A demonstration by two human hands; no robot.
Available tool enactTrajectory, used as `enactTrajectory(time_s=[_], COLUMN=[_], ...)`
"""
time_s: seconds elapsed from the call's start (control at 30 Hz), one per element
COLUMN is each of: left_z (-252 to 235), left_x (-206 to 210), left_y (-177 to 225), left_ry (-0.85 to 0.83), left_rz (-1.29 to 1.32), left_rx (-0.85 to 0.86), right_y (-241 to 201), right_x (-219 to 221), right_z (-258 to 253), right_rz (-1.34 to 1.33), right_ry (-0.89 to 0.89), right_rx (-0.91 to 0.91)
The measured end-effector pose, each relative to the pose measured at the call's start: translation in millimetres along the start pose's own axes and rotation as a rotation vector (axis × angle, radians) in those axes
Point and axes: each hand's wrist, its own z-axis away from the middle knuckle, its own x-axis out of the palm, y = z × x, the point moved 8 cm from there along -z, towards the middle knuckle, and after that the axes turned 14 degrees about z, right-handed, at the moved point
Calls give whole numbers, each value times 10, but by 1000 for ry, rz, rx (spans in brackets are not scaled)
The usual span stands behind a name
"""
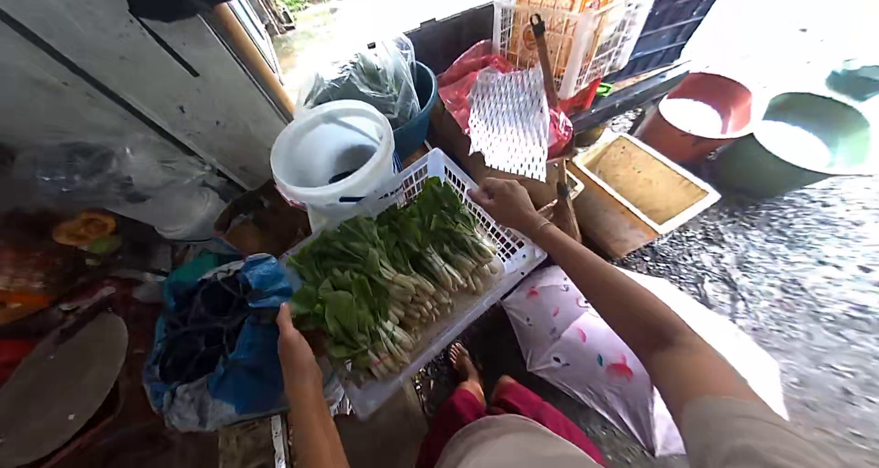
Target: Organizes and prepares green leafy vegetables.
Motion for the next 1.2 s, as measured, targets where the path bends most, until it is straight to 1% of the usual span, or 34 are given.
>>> enactTrajectory(time_s=[0.1, 0.13, 0.2, 0.23, 0.33, 0.37, 0.4, 0.47, 0.5, 0.57, 0.6, 0.63, 0.7, 0.73, 0.8, 0.87, 0.93, 1.0, 1.07, 1.13, 1.17, 1.2], left_z=[10, 13, 42, 58, 109, 129, 153, 182, 188, 180, 150, 114, 41, -3, -102, -234, -422, -634, -900, -1315, -1557, -1809], left_x=[46, 54, 73, 102, 168, 177, 184, 201, 215, 212, 217, 247, 435, 580, 976, 1500, 2065, 2755, 3562, 4341, 4677, 4957], left_y=[-40, -31, -48, -42, 28, 39, 32, 46, 82, 197, 308, 469, 904, 1128, 1545, 1882, 2084, 2213, 2293, 2222, 2139, 2041], left_ry=[42, 79, 156, 168, 168, 187, 208, 244, 250, 258, 262, 270, 292, 290, 215, 53, -97, -241, -431, -591, -616, -598], left_rz=[-47, -57, -78, -96, -292, -341, -340, -318, -379, -620, -745, -844, -949, -970, -942, -852, -760, -705, -716, -766, -824, -903], left_rx=[15, 29, 50, 55, 60, 54, 35, -10, -40, -114, -125, -92, 74, 179, 390, 559, 677, 722, 765, 791, 774, 718], right_y=[-58, -88, -136, -157, -165, -158, -134, -58, -13, 67, 84, 79, -14, -122, -466, -796, -926, -907, -887, -967, -1034, -1101], right_x=[132, 161, 206, 214, 287, 281, 261, 251, 293, 435, 501, 572, 753, 853, 1003, 1079, 1130, 1075, 913, 725, 641, 572], right_z=[-394, -510, -666, -726, -969, -1115, -1302, -1800, -2105, -2688, -2951, -3180, -3534, -3629, -3580, -3401, -3305, -3322, -3411, -3471, -3469, -3457], right_rz=[12, 8, 15, 5, 83, 125, 133, 18, -58, -221, -293, -350, -417, -416, -360, -324, -358, -427, -482, -497, -497, -490], right_ry=[-69, -75, -91, -94, -211, -266, -283, -211, -166, -59, 1, 48, 57, 47, -6, -52, 19, 109, 186, 235, 247, 248], right_rx=[-76, -93, -123, -138, -176, -166, -142, -83, -62, -40, -28, -15, -20, -67, -233, -357, -401, -380, -355, -392, -429, -462])
